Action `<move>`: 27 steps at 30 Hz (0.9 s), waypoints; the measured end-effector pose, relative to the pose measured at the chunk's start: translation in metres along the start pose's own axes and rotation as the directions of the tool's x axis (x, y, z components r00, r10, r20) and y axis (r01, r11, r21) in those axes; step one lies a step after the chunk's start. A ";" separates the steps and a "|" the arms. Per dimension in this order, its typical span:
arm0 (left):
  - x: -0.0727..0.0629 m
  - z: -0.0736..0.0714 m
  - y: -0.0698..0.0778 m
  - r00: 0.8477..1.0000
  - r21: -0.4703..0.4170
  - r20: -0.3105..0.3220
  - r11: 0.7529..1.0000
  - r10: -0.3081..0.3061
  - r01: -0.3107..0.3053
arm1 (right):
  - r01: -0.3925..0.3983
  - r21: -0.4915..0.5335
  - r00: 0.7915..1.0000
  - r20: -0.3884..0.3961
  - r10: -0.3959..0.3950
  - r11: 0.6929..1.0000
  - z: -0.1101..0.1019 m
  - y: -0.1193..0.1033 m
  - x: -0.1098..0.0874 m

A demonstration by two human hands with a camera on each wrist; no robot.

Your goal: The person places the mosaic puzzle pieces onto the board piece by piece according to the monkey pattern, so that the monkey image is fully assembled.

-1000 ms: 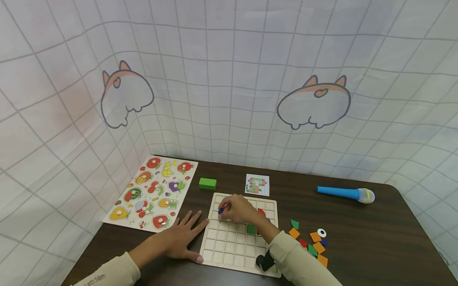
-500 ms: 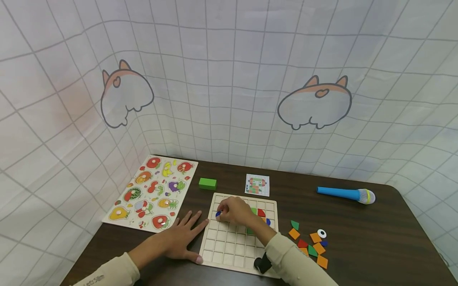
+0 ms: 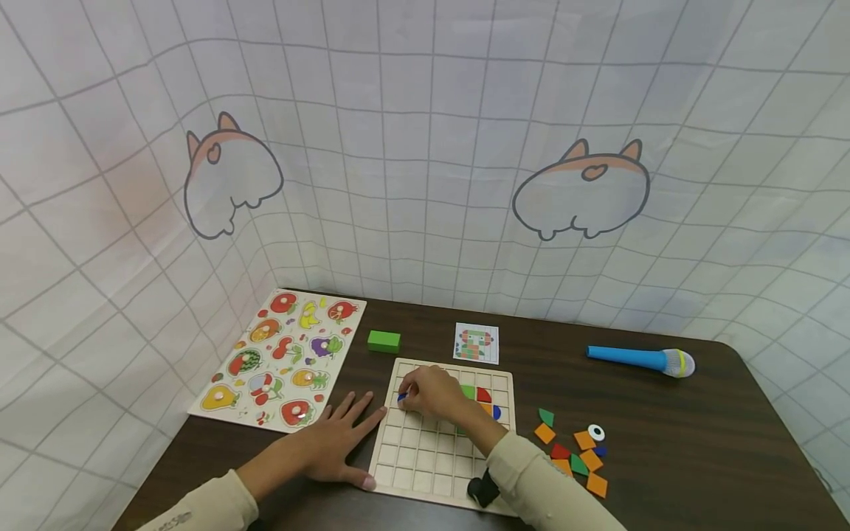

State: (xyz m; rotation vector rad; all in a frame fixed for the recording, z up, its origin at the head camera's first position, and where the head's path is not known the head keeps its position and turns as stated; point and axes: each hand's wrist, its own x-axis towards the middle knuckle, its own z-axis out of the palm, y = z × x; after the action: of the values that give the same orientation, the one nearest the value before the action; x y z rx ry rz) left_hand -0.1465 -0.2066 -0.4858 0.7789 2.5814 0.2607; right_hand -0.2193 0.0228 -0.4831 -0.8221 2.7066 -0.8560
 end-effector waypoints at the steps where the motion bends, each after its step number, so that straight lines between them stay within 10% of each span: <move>1: 0.000 0.000 0.000 1.000 -0.001 -0.001 1.000 0.002 -0.002 | -0.001 -0.007 1.000 0.000 0.001 1.000 0.000 0.000 0.000; 13: -0.001 -0.001 0.001 1.000 -0.004 0.003 1.000 0.002 -0.002 | 0.066 0.037 0.997 0.046 -0.067 0.997 -0.018 0.015 -0.015; 27: 0.000 -0.001 0.000 1.000 -0.015 0.003 1.000 0.008 -0.008 | 0.035 0.080 0.999 0.008 -0.036 0.996 -0.093 0.104 -0.109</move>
State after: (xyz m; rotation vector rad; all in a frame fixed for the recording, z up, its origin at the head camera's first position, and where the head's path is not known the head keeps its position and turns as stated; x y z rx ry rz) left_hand -0.1466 -0.2062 -0.4849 0.7840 2.5714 0.2803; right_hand -0.2067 0.1987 -0.4657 -0.8575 2.6383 -0.9591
